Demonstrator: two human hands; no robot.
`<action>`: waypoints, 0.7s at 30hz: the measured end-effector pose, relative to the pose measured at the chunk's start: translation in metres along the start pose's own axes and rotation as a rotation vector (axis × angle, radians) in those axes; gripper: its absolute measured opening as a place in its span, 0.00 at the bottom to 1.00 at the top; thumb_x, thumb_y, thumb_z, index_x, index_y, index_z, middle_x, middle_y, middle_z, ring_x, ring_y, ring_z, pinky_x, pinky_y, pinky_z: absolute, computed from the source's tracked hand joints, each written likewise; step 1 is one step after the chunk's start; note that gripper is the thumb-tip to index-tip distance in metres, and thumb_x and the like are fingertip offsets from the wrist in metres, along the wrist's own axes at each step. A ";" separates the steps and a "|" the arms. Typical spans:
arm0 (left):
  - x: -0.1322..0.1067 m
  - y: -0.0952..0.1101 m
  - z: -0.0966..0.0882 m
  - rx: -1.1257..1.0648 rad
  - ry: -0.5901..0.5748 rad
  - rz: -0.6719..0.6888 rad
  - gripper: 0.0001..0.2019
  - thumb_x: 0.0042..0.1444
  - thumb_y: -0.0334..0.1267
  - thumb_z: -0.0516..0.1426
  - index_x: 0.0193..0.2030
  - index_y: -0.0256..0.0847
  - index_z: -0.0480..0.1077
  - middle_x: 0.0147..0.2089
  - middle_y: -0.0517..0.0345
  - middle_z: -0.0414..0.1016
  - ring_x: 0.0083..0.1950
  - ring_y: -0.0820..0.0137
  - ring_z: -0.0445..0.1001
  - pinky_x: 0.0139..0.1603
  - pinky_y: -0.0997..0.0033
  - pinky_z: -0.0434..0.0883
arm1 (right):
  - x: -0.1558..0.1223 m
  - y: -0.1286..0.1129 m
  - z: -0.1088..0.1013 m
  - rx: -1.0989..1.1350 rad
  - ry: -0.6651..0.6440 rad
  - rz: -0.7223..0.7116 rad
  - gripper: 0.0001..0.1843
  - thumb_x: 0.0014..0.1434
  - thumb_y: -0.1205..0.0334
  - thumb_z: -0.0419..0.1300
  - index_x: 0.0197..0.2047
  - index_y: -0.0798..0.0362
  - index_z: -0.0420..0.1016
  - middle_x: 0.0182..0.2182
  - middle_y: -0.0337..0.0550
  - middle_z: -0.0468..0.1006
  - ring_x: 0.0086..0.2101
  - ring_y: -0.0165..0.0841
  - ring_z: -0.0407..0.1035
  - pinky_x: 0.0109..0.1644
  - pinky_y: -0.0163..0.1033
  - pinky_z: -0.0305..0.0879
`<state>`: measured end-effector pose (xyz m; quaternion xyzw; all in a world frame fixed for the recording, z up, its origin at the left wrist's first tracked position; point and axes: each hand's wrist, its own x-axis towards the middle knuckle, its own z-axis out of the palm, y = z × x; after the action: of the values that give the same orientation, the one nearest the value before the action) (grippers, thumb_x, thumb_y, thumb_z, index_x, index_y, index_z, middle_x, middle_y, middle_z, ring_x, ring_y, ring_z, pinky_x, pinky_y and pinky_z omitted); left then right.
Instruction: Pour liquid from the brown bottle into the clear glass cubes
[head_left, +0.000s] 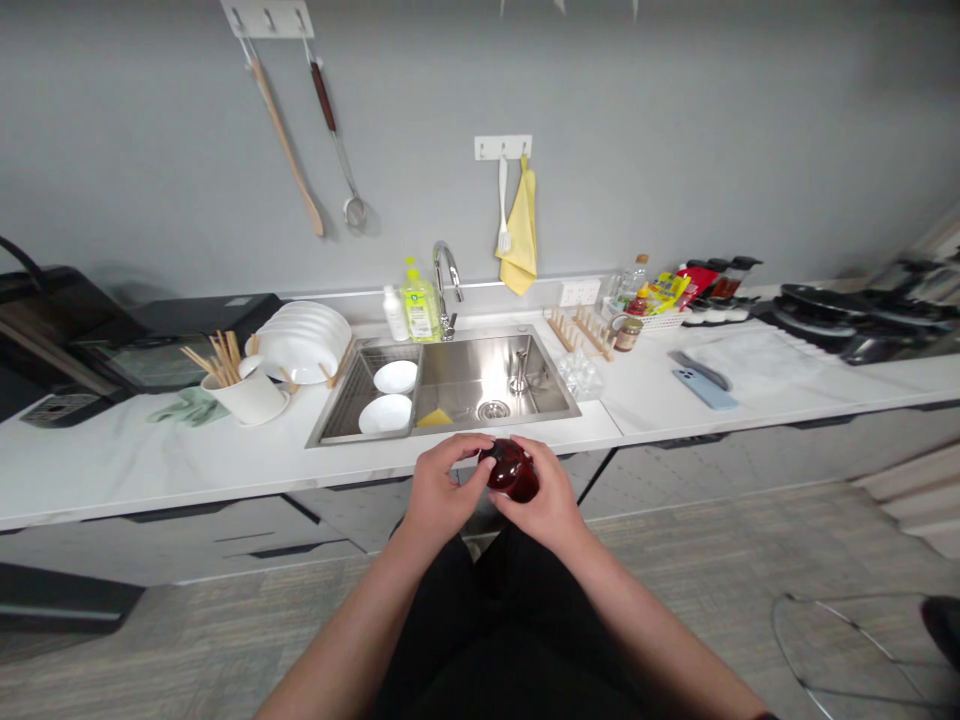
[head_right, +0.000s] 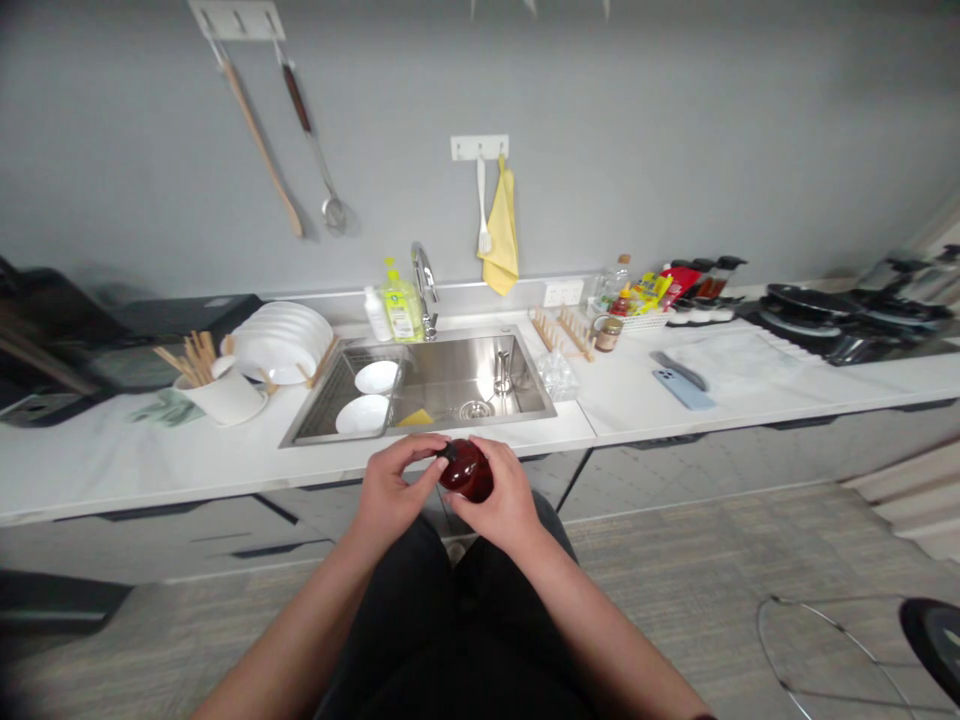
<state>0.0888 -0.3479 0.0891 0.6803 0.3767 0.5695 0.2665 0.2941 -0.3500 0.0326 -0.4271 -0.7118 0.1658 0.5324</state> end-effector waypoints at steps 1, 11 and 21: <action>0.001 0.002 -0.001 0.006 -0.021 0.008 0.07 0.68 0.35 0.68 0.50 0.50 0.87 0.53 0.51 0.91 0.55 0.55 0.90 0.63 0.48 0.87 | 0.001 -0.001 0.000 -0.008 0.000 -0.007 0.48 0.53 0.57 0.82 0.75 0.34 0.74 0.63 0.49 0.85 0.60 0.59 0.83 0.66 0.70 0.82; 0.012 -0.001 -0.013 -0.091 -0.101 0.023 0.05 0.68 0.43 0.72 0.47 0.47 0.87 0.54 0.47 0.90 0.58 0.55 0.88 0.65 0.49 0.84 | 0.003 -0.007 -0.004 0.109 -0.071 0.010 0.50 0.53 0.53 0.84 0.76 0.35 0.73 0.65 0.49 0.85 0.62 0.59 0.83 0.69 0.68 0.82; 0.013 -0.017 -0.017 -0.219 -0.101 -0.105 0.28 0.64 0.45 0.76 0.68 0.45 0.79 0.59 0.44 0.89 0.58 0.57 0.90 0.66 0.56 0.85 | 0.003 -0.002 -0.002 0.208 -0.093 0.040 0.49 0.54 0.50 0.85 0.76 0.40 0.74 0.67 0.52 0.84 0.63 0.57 0.83 0.72 0.65 0.80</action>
<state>0.0699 -0.3290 0.0864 0.6542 0.3336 0.5576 0.3871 0.2946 -0.3489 0.0365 -0.3755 -0.7060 0.2689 0.5369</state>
